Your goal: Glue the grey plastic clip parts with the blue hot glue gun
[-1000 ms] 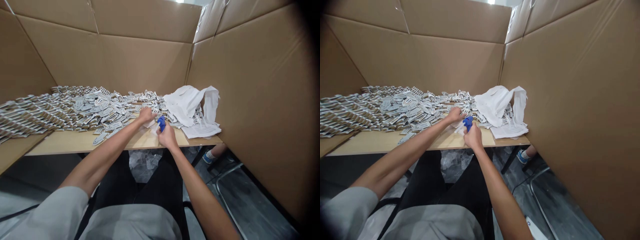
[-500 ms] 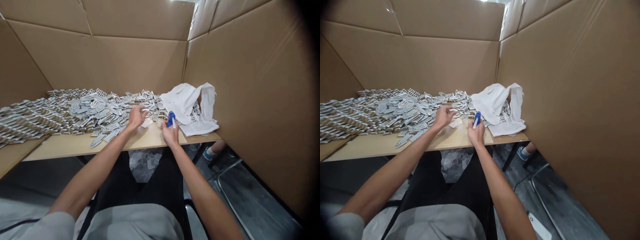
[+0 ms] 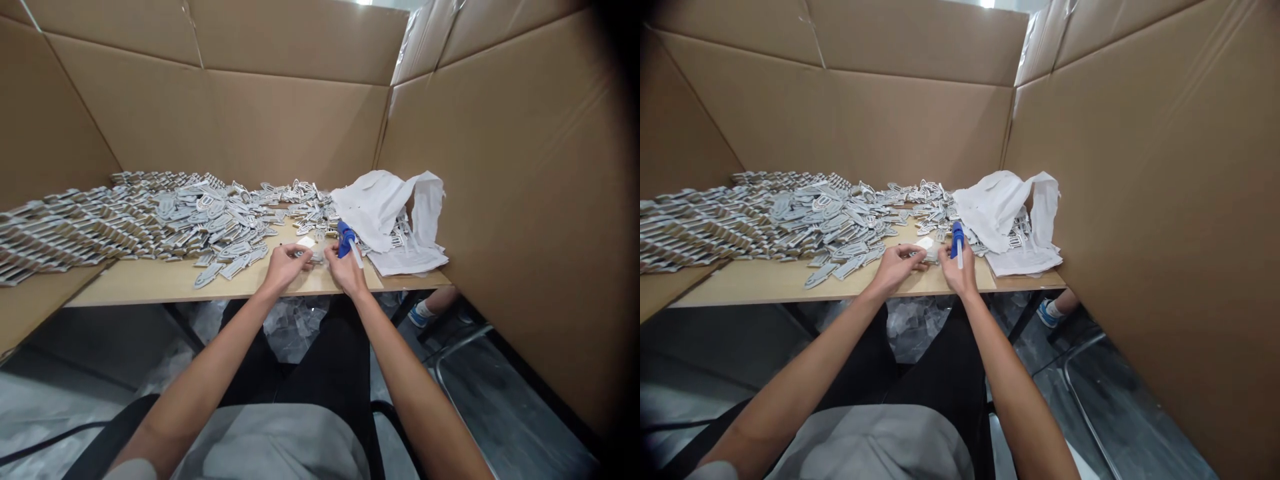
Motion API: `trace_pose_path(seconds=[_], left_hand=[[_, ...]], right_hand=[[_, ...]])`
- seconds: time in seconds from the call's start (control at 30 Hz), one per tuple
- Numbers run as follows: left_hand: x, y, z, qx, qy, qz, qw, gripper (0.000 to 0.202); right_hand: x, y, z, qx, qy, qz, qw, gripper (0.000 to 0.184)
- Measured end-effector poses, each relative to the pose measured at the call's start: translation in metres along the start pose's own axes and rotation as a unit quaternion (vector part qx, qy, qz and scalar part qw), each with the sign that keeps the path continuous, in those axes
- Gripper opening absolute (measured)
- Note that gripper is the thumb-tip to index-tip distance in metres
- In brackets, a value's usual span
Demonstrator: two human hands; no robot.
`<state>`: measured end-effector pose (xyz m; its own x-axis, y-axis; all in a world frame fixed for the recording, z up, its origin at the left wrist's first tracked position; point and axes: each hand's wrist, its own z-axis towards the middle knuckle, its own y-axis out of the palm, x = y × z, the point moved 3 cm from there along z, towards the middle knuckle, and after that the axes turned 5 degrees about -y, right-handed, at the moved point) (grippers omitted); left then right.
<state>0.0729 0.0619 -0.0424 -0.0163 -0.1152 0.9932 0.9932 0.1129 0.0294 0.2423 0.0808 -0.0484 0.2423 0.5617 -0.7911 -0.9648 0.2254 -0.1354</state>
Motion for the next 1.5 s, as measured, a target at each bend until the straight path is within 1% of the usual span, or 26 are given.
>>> trace_pose_path(seconds=[0.1,0.2,0.27,0.33,0.43,0.5,0.63,0.73,0.83,1.03,1.17,1.27,1.37,1.5], left_hand=[[-0.002,0.004,-0.002,-0.037,0.028,-0.002,0.999,0.037],[0.0,0.004,-0.005,-0.056,0.064,0.022,0.996,0.034],[0.002,0.002,-0.008,-0.042,0.095,0.072,0.992,0.03],[0.004,0.002,-0.01,-0.026,0.124,0.127,0.984,0.026],[0.005,0.002,-0.012,-0.014,0.148,0.162,0.975,0.023],[0.004,0.002,-0.011,-0.008,0.133,0.138,0.981,0.021],[0.0,0.0,-0.009,-0.004,0.073,0.029,0.997,0.024],[0.0,-0.003,-0.009,-0.003,0.062,-0.027,0.998,0.032],[0.001,-0.004,-0.01,-0.007,0.058,-0.056,0.997,0.039],[0.004,-0.003,-0.012,-0.009,0.064,-0.054,0.996,0.042],[0.006,-0.002,-0.013,-0.009,0.07,-0.046,0.996,0.042],[0.005,-0.001,-0.014,-0.004,0.07,-0.056,0.996,0.04],[0.004,0.0,-0.014,0.004,0.075,-0.056,0.996,0.038],[0.005,0.001,-0.017,0.008,0.094,-0.043,0.995,0.032]], right_hand=[[-0.007,0.003,-0.003,-0.043,0.021,0.038,0.998,0.015],[-0.012,0.006,-0.005,-0.083,0.042,0.07,0.993,0.018],[-0.013,0.006,-0.005,-0.085,0.042,0.07,0.993,0.02],[-0.013,0.005,-0.004,-0.078,0.025,0.071,0.994,0.022],[-0.013,0.004,-0.003,-0.074,0.004,0.077,0.994,0.024],[-0.013,0.005,-0.004,-0.076,0.007,0.076,0.994,0.024],[-0.012,0.007,-0.005,-0.06,0.033,0.084,0.994,0.02],[-0.01,0.009,-0.006,-0.054,0.053,0.094,0.993,0.022],[-0.008,0.01,-0.006,-0.05,0.059,0.089,0.993,0.025],[-0.005,0.009,-0.006,-0.048,0.047,0.037,0.997,0.028],[-0.004,0.008,-0.005,-0.033,0.024,0.001,0.999,0.026],[-0.004,0.009,-0.005,-0.026,0.005,0.0,1.0,0.023],[-0.005,0.009,-0.006,-0.022,0.003,0.001,1.0,0.022],[-0.008,0.007,-0.008,-0.015,0.003,-0.04,0.999,0.025]])
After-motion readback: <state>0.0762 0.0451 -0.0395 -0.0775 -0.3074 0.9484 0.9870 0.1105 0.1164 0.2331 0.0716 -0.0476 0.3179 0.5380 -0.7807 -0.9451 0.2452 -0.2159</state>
